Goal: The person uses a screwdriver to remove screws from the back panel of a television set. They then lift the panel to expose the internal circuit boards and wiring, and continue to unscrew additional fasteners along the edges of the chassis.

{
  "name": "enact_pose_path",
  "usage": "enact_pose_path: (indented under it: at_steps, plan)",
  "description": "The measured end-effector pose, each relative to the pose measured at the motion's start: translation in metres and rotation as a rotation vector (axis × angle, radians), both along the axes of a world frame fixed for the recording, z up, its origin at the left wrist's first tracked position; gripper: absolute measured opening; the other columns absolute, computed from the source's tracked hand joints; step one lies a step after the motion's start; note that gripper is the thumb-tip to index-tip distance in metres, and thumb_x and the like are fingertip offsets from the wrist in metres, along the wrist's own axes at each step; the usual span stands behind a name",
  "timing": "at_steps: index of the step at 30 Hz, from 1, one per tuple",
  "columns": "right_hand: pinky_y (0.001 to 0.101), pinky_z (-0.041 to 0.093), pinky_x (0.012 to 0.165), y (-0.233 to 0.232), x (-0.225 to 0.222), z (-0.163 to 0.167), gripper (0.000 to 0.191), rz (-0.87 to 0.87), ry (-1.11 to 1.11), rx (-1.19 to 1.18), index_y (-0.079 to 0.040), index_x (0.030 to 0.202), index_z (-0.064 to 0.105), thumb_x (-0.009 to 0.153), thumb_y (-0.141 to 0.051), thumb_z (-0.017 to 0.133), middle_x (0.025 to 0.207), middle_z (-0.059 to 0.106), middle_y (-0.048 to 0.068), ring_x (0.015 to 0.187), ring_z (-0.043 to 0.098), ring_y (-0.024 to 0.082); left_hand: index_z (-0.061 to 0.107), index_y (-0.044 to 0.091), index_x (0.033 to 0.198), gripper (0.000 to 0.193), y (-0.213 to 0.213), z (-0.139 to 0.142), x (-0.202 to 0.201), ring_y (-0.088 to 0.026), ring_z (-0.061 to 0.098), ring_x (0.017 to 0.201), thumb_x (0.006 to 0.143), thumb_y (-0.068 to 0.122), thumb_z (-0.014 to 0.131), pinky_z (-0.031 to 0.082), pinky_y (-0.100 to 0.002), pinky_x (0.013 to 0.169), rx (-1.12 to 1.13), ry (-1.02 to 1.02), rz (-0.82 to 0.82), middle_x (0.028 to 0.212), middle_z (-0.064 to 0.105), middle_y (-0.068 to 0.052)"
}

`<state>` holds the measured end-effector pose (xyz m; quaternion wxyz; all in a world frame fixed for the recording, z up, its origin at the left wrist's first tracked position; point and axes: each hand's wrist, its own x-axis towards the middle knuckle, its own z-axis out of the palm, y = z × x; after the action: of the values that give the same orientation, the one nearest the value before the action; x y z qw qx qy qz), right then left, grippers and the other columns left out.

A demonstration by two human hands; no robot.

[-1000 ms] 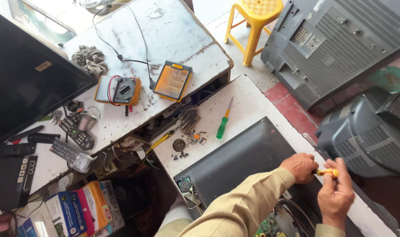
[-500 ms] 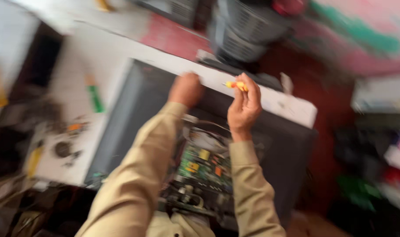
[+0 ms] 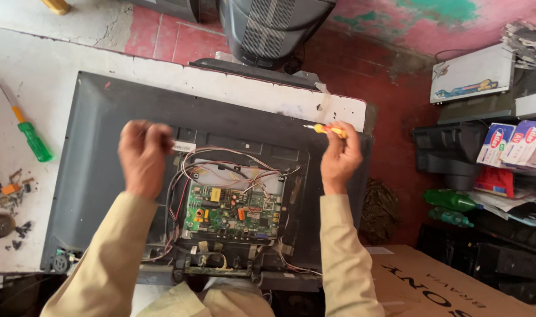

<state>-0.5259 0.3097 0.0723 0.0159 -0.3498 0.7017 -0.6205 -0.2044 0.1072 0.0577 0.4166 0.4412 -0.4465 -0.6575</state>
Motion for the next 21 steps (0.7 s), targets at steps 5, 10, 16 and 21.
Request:
enact_pose_path:
  at_steps: [5, 10, 16, 21]
  plan:
    - [0.0309, 0.059, 0.094, -0.023, 0.002, -0.008, 0.015, 0.04, 0.042, 0.08, 0.001, 0.119, 0.063, 0.105, -0.003, 0.065, 0.107, 0.073, 0.01, 0.102, 0.073, 0.017, 0.054, 0.005, 0.11, 0.004, 0.057, 0.02, 0.091, -0.017, 0.059, 0.085, 0.109, 0.006, 0.058, 0.051, -0.031, 0.074, 0.236, 0.096, 0.234, 0.103, 0.063, -0.009]
    - [0.0314, 0.059, 0.091, -0.031, 0.003, -0.005, 0.014, 0.047, 0.048, 0.08, 0.0, 0.118, 0.063, 0.105, -0.003, 0.065, 0.107, 0.071, 0.01, 0.101, 0.072, 0.018, 0.05, 0.005, 0.112, 0.009, 0.109, 0.018, 0.166, -0.018, 0.056, 0.093, 0.117, 0.009, 0.058, 0.048, -0.034, 0.081, 0.265, 0.204, 0.332, 0.108, 0.06, -0.011]
    - [0.0321, 0.059, 0.085, -0.034, 0.001, -0.002, 0.015, -0.013, 0.144, 0.194, -0.001, 0.117, 0.063, 0.103, -0.004, 0.067, 0.104, 0.071, 0.01, 0.095, 0.073, 0.018, 0.051, 0.006, 0.108, 0.012, 0.138, 0.009, 0.206, -0.02, 0.058, 0.095, 0.119, 0.011, 0.055, 0.049, -0.036, 0.084, 0.342, 0.172, 0.435, 0.112, 0.062, -0.012]
    - [0.0325, 0.059, 0.083, -0.038, 0.005, 0.0, 0.017, -0.038, 0.177, 0.189, -0.001, 0.117, 0.064, 0.102, -0.003, 0.069, 0.104, 0.071, 0.01, 0.094, 0.072, 0.019, 0.052, 0.005, 0.106, 0.014, 0.144, 0.011, 0.208, -0.021, 0.059, 0.097, 0.119, 0.011, 0.054, 0.05, -0.037, 0.086, 0.345, 0.189, 0.449, 0.114, 0.062, -0.012]
